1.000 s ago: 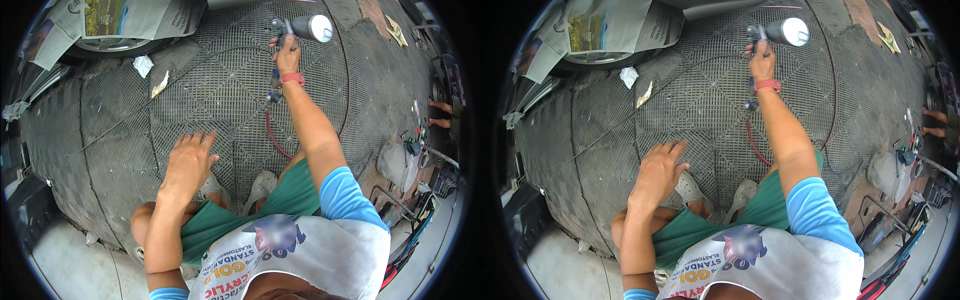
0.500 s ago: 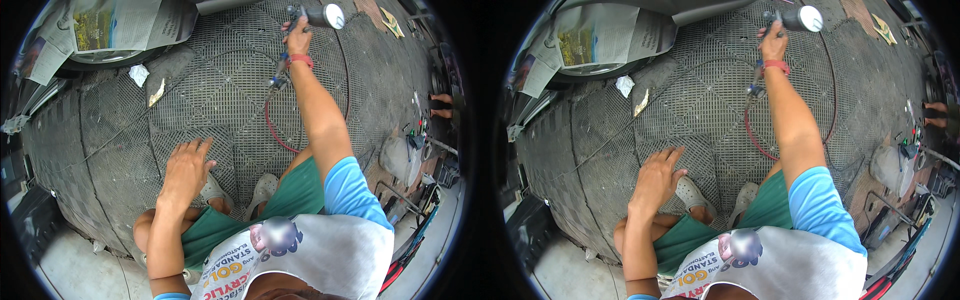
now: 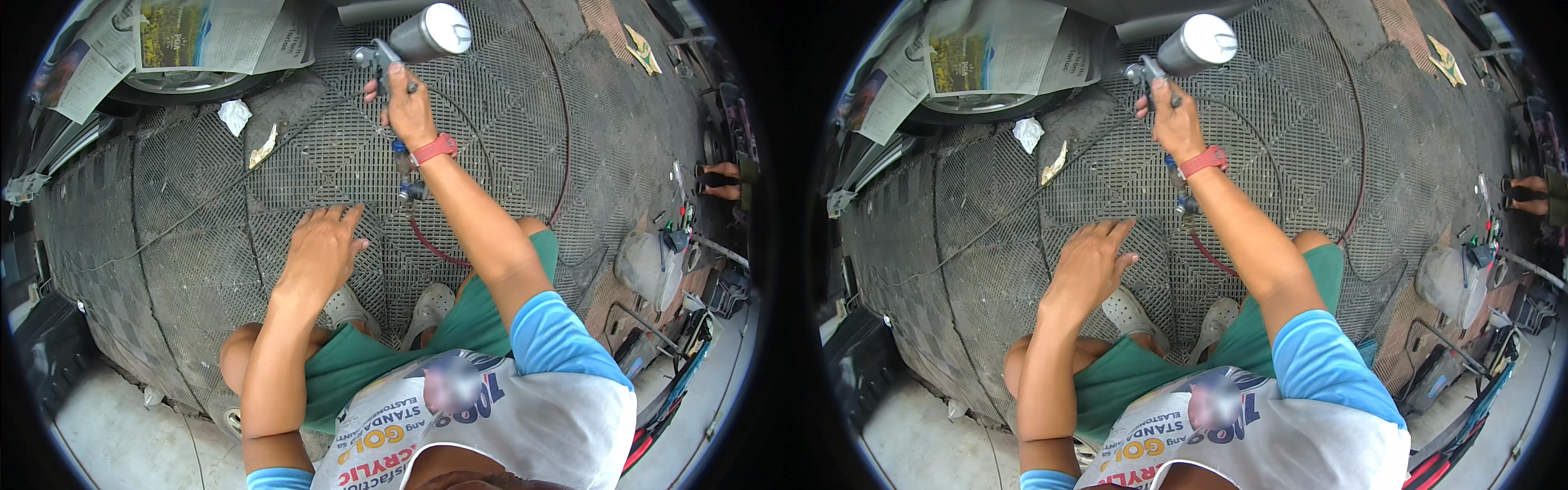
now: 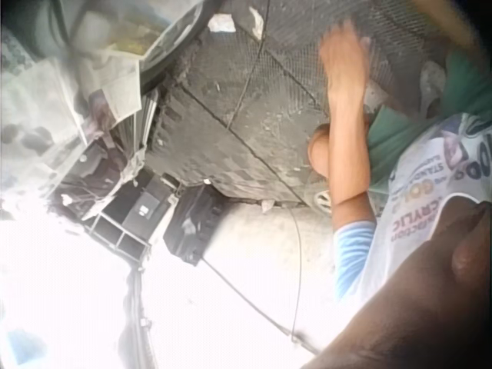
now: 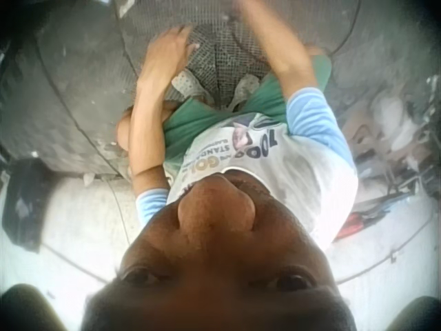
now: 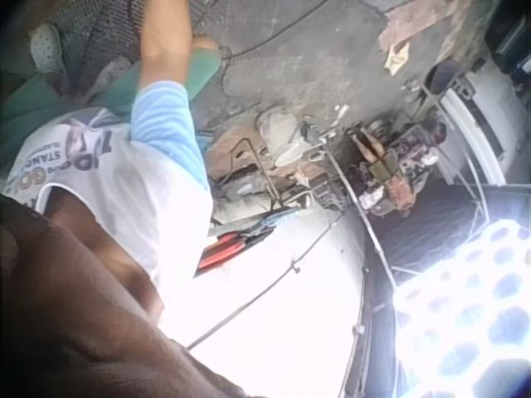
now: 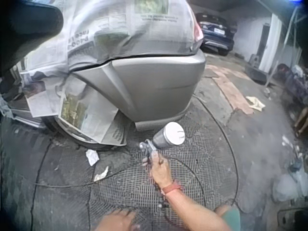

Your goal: The person wipes a car bumper with a cloth, then uses a spray gun to apply paint to the bumper. The person moves around the bumper to cover different areas and later walks through the garage.

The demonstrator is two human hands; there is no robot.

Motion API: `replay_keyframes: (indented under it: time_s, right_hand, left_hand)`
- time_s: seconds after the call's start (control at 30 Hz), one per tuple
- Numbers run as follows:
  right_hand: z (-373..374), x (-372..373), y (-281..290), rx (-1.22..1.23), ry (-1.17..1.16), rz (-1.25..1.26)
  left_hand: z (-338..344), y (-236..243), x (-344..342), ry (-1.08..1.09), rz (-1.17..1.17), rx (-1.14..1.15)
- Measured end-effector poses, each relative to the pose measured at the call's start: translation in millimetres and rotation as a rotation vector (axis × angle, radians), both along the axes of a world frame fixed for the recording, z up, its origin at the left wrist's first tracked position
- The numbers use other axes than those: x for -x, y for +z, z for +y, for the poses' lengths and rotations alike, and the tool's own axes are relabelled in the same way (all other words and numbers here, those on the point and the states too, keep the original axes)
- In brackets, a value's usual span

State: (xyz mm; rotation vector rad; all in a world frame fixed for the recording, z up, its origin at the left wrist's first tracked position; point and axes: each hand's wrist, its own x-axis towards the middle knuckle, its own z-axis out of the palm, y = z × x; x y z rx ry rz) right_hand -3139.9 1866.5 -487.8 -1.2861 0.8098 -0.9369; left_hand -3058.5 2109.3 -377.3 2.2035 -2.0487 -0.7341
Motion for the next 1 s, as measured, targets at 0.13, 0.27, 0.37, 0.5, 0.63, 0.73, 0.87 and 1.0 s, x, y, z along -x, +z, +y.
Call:
replay_keyframes:
  time_s: [0.13,0.27,0.37,0.5,0.63,0.73,0.87,1.0]
  right_hand:
    - [-32,32,14,0.029,-0.114,0.104]
    - [-76,82,23,0.039,-0.28,0.182]
    - [-114,116,26,0.06,-0.422,0.217]
    - [-153,139,46,0.136,-0.572,0.265]
    - [-165,137,57,0.206,-0.626,0.285]
    - [-137,110,59,0.162,-0.545,0.23]
    - [-74,72,56,0.148,-0.419,0.172]
    - [-20,35,59,0.136,-0.239,0.228]
  left_hand:
    - [-2,-2,-1,-0.015,0.007,0.028]
    - [-7,0,-4,-0.032,-0.005,-0.017]
    - [-6,-3,-5,-0.037,-0.017,0.005]
    - [-9,-3,-7,-0.045,-0.006,0.031]
    - [-15,0,-6,-0.06,0.018,0.018]
    - [-16,-10,-10,-0.059,0.025,0.018]
    - [-23,-13,-12,-0.057,0.032,0.002]
    - [-33,-14,-13,-0.048,0.044,-0.029]
